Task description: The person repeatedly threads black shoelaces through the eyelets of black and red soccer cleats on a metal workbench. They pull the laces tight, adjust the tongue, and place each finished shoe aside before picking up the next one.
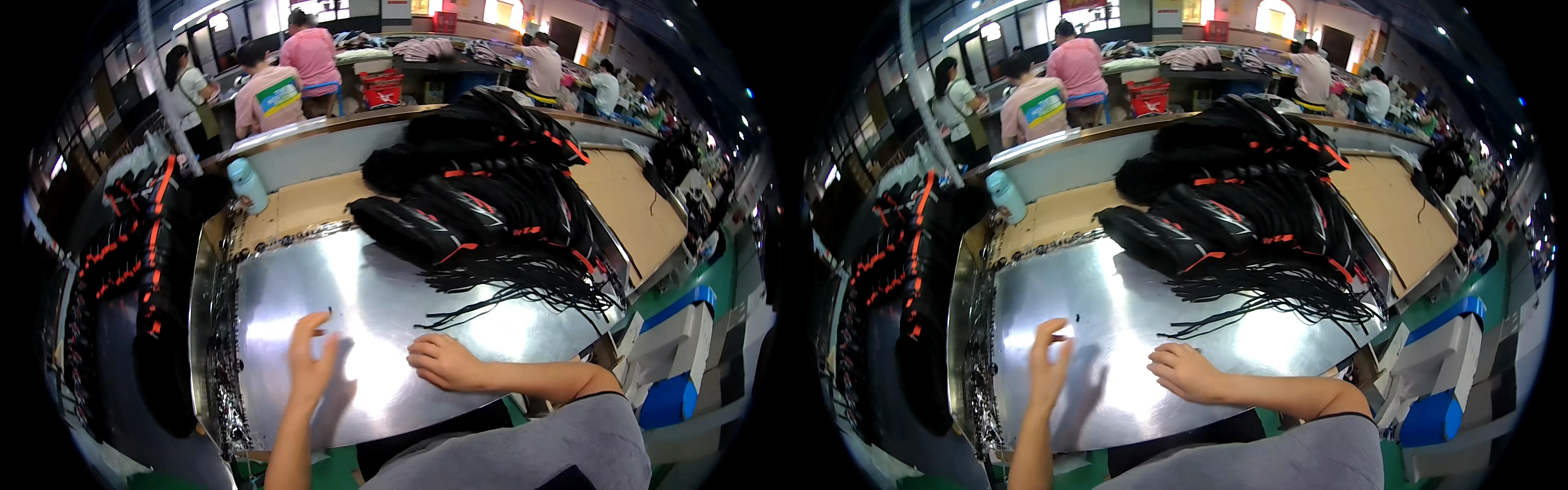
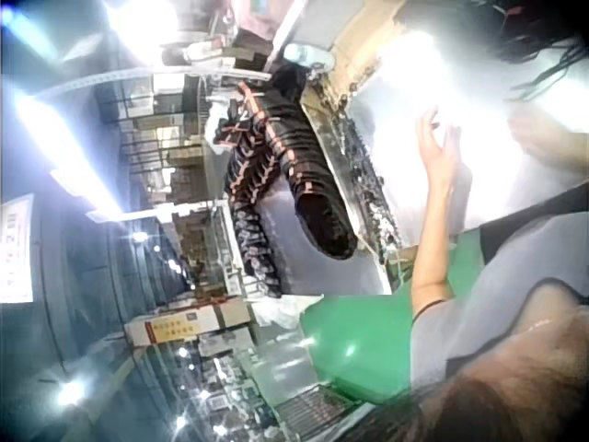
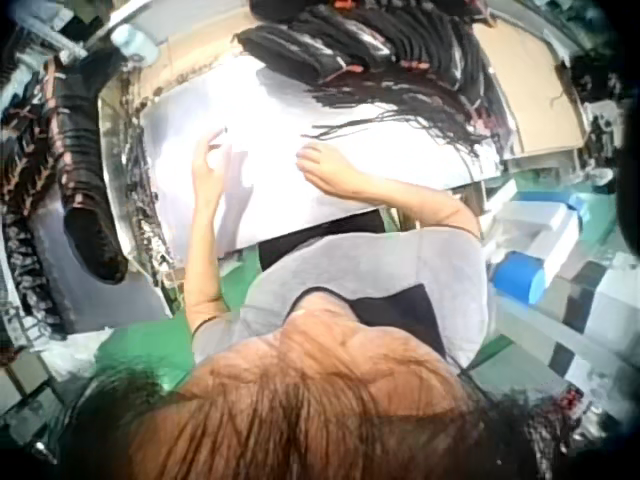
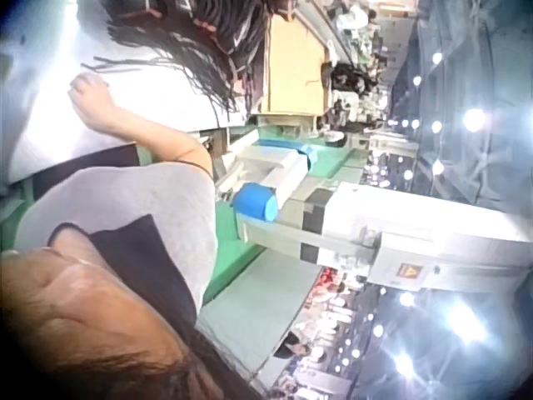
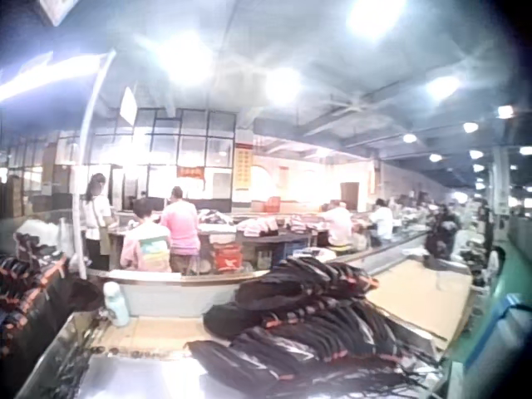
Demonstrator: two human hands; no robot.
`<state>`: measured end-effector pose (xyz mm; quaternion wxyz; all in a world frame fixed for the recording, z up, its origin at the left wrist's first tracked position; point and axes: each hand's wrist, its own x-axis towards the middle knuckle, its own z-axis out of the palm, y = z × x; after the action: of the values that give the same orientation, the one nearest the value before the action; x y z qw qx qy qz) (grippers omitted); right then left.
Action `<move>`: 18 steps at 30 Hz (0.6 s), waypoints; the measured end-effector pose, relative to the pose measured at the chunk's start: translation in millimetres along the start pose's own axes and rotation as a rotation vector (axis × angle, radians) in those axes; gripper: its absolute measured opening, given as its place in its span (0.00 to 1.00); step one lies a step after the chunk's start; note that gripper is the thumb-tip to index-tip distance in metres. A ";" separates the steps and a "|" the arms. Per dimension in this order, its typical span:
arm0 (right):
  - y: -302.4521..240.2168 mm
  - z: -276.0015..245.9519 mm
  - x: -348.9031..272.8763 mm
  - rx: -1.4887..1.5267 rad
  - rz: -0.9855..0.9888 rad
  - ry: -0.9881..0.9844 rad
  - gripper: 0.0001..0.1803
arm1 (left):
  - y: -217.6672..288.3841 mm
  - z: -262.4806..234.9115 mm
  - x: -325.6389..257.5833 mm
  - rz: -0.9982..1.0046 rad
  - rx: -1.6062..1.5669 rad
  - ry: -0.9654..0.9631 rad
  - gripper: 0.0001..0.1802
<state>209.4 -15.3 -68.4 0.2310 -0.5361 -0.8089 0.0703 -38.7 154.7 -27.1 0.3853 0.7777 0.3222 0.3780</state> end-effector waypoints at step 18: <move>50.5 -23.2 -82.7 1.896 0.668 0.266 0.11 | -21.2 217.6 151.2 -0.469 -0.967 0.177 0.29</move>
<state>288.4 -71.9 -90.9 0.6181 -0.3340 -0.1961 0.6840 215.4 207.7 -84.5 0.7446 0.3842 0.3075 0.4510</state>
